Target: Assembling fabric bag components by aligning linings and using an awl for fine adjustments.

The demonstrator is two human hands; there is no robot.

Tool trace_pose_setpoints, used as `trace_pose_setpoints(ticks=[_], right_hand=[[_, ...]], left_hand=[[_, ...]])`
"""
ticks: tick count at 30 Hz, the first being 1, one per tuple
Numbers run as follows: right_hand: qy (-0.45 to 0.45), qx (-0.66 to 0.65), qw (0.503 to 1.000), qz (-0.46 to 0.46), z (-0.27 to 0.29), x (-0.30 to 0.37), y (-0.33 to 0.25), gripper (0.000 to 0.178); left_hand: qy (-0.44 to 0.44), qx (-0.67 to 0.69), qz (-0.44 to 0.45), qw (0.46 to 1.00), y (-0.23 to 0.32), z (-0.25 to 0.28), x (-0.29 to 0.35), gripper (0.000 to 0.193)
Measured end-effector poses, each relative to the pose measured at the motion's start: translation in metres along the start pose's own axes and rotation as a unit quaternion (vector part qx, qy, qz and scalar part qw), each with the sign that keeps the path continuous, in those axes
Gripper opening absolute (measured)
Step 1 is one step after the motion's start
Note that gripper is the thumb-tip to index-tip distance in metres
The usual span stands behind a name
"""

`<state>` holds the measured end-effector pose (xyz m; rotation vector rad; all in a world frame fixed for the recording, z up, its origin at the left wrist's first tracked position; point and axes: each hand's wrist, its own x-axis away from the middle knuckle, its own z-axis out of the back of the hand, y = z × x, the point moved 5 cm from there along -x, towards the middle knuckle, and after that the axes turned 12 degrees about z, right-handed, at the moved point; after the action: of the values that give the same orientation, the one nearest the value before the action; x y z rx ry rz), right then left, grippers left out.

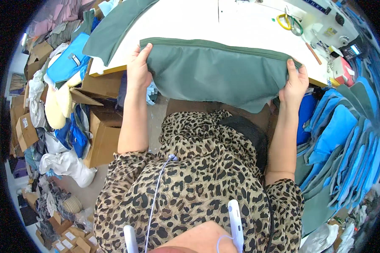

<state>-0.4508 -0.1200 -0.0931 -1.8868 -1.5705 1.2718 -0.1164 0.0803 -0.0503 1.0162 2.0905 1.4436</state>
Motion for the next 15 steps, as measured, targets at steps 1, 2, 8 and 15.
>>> trace_pose_setpoints(ticks=[1,2,8,15], right_hand=[[0.030,0.021,0.999,-0.008,-0.002,-0.006,0.004,0.018],[0.022,0.031,0.999,0.003,-0.002,-0.014,0.010,0.018],[-0.029,0.171,0.981,0.081,-0.017,-0.057,0.043,0.011],[-0.067,0.322,0.938,0.110,-0.014,-0.069,0.054,0.017]], left_hand=[[0.015,-0.005,0.001,1.000,-0.004,-0.001,-0.006,0.015],[0.011,-0.005,-0.002,1.000,-0.008,-0.001,-0.013,0.015],[0.082,-0.113,-0.020,0.990,-0.013,-0.003,-0.067,0.019],[0.101,-0.149,-0.054,0.982,-0.017,0.002,-0.086,0.020]])
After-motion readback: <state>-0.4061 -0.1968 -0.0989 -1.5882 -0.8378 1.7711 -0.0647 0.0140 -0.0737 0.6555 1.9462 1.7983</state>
